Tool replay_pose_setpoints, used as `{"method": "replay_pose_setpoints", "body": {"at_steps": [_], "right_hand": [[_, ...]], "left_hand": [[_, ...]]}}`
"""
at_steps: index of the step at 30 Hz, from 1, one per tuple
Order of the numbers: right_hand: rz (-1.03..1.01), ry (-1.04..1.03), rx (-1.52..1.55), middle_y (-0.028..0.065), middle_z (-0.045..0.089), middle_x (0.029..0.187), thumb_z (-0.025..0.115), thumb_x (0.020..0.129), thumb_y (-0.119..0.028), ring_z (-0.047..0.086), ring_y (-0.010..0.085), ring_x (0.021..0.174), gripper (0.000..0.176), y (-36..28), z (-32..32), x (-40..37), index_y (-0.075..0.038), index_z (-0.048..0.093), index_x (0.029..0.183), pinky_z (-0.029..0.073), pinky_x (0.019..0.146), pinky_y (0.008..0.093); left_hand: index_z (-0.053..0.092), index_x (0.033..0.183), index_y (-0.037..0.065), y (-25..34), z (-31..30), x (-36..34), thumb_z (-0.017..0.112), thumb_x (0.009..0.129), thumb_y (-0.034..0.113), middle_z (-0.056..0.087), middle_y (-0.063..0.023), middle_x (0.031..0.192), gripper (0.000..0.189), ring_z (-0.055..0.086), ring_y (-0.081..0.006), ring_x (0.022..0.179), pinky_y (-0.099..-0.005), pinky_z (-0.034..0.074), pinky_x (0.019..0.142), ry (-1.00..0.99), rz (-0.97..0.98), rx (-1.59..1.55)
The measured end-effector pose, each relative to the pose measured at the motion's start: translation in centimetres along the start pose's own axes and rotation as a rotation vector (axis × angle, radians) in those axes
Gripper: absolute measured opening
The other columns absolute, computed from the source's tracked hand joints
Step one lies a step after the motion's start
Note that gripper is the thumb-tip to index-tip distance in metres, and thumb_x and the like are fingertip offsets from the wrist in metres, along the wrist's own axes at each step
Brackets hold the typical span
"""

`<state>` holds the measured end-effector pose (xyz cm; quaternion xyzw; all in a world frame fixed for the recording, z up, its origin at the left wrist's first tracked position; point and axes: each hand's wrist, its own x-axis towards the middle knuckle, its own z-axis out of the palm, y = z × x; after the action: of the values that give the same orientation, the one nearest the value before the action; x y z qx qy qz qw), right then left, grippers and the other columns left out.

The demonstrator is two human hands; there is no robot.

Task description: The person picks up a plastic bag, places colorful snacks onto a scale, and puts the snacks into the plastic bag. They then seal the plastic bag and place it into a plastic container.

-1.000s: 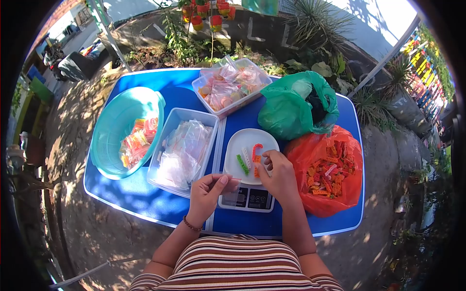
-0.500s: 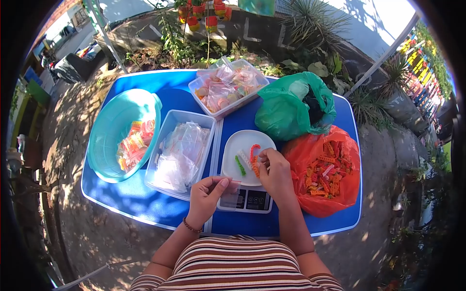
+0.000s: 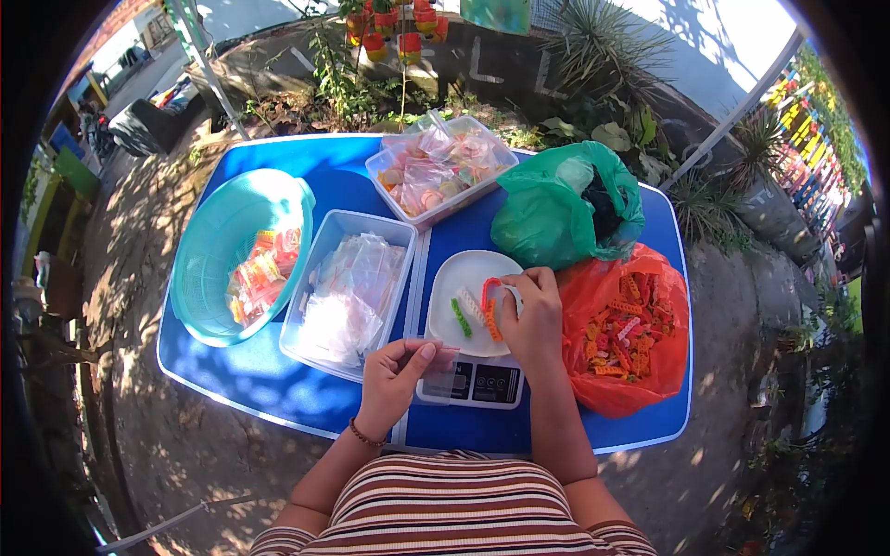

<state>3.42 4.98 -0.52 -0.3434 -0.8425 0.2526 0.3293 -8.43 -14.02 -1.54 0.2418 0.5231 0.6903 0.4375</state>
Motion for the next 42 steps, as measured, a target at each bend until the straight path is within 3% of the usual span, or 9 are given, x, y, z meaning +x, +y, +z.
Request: {"method": "replay_pose_setpoints", "body": {"at_steps": [2,5,11,18,25,26,33,37,42], "right_hand": [[0.059,0.002,0.000,0.0159,0.060,0.106,0.073,0.083,-0.006,0.060,0.0337,0.101,0.014,0.1,-0.8,0.3,0.000,0.073,0.095,0.053,0.084,0.0413],[-0.076,-0.033,-0.123,0.0147,0.059,0.107,0.075,0.081,-0.008,0.061,0.0334,0.101,0.015,0.5,-0.6,0.1,-0.001,0.074,0.094,0.054,0.082,0.0406],[-0.051,-0.067,-0.278,0.0124,0.058,0.107,0.076,0.078,-0.009,0.060,0.0315,0.098,0.011,-0.3,1.6,0.2,-0.001,0.072,0.083,0.055,0.080,0.0392],[-0.159,0.093,-0.100,0.0145,0.059,0.107,0.075,0.078,-0.005,0.062,0.0306,0.096,0.009,-1.6,0.0,-0.7,0.001,0.069,0.081,0.054,0.078,0.0398],[-0.047,0.123,-0.079,0.0156,0.060,0.104,0.073,0.079,-0.005,0.062,0.0328,0.096,0.010,-3.0,-6.7,-3.6,0.003,0.069,0.083,0.053,0.079,0.0410],[-0.087,0.139,-0.125,0.0162,0.060,0.104,0.074,0.079,-0.004,0.062,0.0328,0.095,0.010,-2.6,-7.2,-4.1,0.003,0.068,0.083,0.053,0.079,0.0413],[0.165,0.322,-0.277,0.0148,0.061,0.101,0.075,0.079,-0.004,0.062,0.0334,0.096,0.011,0.6,-13.3,-7.6,0.002,0.068,0.086,0.052,0.084,0.0424],[0.240,0.357,-0.447,0.0164,0.065,0.100,0.073,0.084,-0.006,0.062,0.0345,0.097,0.010,4.0,-15.4,-7.1,0.000,0.069,0.091,0.052,0.084,0.0433],[0.238,0.102,-0.669,0.0159,0.066,0.105,0.072,0.084,-0.013,0.061,0.0363,0.102,0.014,8.6,-13.3,-2.9,-0.005,0.073,0.095,0.051,0.090,0.0476]], "left_hand": [[0.068,0.115,-0.008,-0.3,0.0,0.0,0.059,0.105,0.015,0.076,-0.0184,0.103,0.026,0.075,-0.0220,0.093,-0.0345,0.061,0.088,-0.004,0.005,0.004],[0.067,0.114,-0.007,-0.6,0.1,0.3,0.058,0.105,0.015,0.076,-0.0195,0.103,0.025,0.076,-0.0237,0.092,-0.0368,0.062,0.087,-0.008,0.016,0.015],[0.067,0.114,-0.007,-0.3,0.3,0.1,0.058,0.105,0.015,0.076,-0.0197,0.103,0.026,0.076,-0.0239,0.093,-0.0372,0.062,0.088,-0.003,0.020,0.013],[0.067,0.116,-0.008,0.0,1.3,0.3,0.059,0.105,0.014,0.076,-0.0183,0.105,0.026,0.074,-0.0216,0.097,-0.0339,0.060,0.090,-0.037,-0.033,-0.001],[0.066,0.120,-0.007,-0.3,4.9,2.1,0.059,0.105,0.015,0.075,-0.0165,0.109,0.027,0.073,-0.0208,0.100,-0.0326,0.059,0.092,-0.195,-0.060,0.021],[0.066,0.121,-0.007,-0.6,5.7,2.5,0.060,0.105,0.015,0.074,-0.0154,0.112,0.028,0.073,-0.0205,0.102,-0.0324,0.059,0.092,-0.238,-0.063,-0.008],[0.066,0.121,-0.005,-1.4,11.5,4.0,0.059,0.105,0.014,0.074,-0.0145,0.113,0.026,0.072,-0.0199,0.104,-0.0326,0.058,0.093,-0.477,-0.075,-0.055],[0.065,0.122,-0.006,-2.2,12.9,4.1,0.059,0.105,0.014,0.073,-0.0184,0.116,0.027,0.073,-0.0234,0.105,-0.0357,0.058,0.095,-0.519,-0.082,-0.036],[0.065,0.123,-0.005,-2.3,12.2,4.0,0.059,0.105,0.014,0.073,-0.0173,0.116,0.027,0.073,-0.0228,0.105,-0.0349,0.058,0.095,-0.499,-0.046,-0.048]]}}
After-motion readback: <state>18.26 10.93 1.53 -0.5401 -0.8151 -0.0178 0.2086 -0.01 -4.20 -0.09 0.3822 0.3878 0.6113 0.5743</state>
